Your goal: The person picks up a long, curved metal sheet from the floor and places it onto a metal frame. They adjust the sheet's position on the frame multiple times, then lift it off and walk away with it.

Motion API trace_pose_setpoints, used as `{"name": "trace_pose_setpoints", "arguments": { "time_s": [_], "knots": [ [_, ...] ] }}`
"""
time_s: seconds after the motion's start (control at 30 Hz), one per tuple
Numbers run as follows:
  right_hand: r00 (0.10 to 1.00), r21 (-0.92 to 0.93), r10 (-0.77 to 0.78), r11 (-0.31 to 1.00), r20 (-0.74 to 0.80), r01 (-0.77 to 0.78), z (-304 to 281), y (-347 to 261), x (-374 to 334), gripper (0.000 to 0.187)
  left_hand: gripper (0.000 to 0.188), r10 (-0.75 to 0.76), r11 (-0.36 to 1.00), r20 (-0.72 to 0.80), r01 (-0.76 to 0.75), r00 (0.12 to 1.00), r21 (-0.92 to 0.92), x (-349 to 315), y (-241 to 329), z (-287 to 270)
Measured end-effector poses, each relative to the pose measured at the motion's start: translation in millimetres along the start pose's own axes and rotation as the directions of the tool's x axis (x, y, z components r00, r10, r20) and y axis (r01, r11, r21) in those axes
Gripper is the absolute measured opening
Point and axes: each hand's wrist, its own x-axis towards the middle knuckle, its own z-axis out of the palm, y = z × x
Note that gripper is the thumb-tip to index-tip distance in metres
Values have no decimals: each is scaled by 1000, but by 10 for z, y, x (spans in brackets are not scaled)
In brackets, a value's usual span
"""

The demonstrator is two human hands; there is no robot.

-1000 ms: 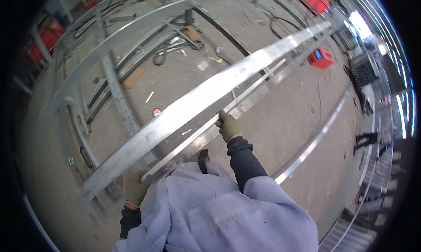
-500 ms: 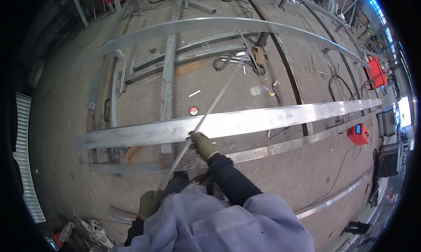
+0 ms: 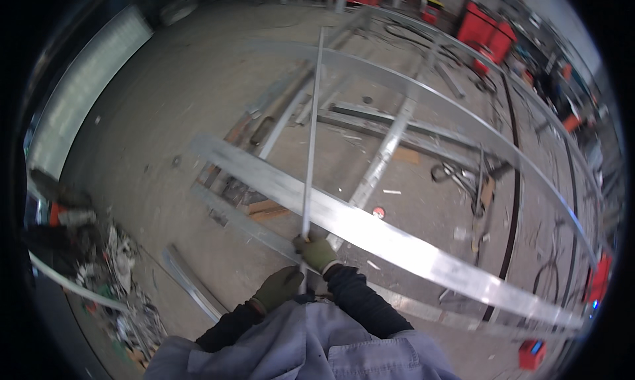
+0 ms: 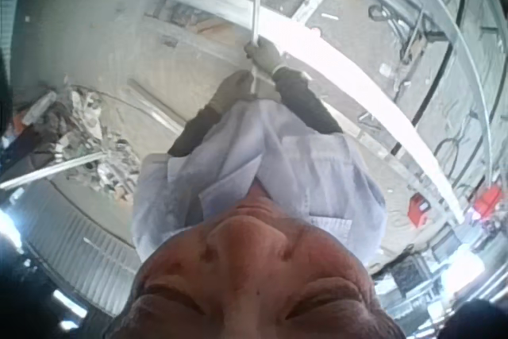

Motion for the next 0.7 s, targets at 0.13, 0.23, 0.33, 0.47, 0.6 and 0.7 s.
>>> {"name": "trace_pose_setpoints", "arguments": {
  "time_s": [0.13,0.23,0.33,0.47,0.6,0.7],
  "knots": [
    [973,-573,-223,805,-57,151,-221,282,636,43,53,-290,950,-174,305,941,66,-434,-478,-347],
    [965,-807,-245,549,92,217,-643,566,1056,38,58,-516,823,-309,562,799,80,-1034,-1202,-361],
    [988,-860,-125,491,88,138,-965,699,1447,32,61,-716,627,-441,777,541,-65,-1828,-1522,-273],
    [950,-948,-21,70,311,311,-1382,735,1740,37,59,-862,408,-455,837,222,-365,-2888,-1419,518],
    [989,-996,-125,24,78,82,-1867,463,2024,35,61,-963,170,-266,861,42,-480,-3450,-1349,1648],
    [894,-996,-449,73,6,43,-2486,160,2222,32,62,-979,155,-190,872,73,-464,-3373,-1463,2431]
  ]
}}
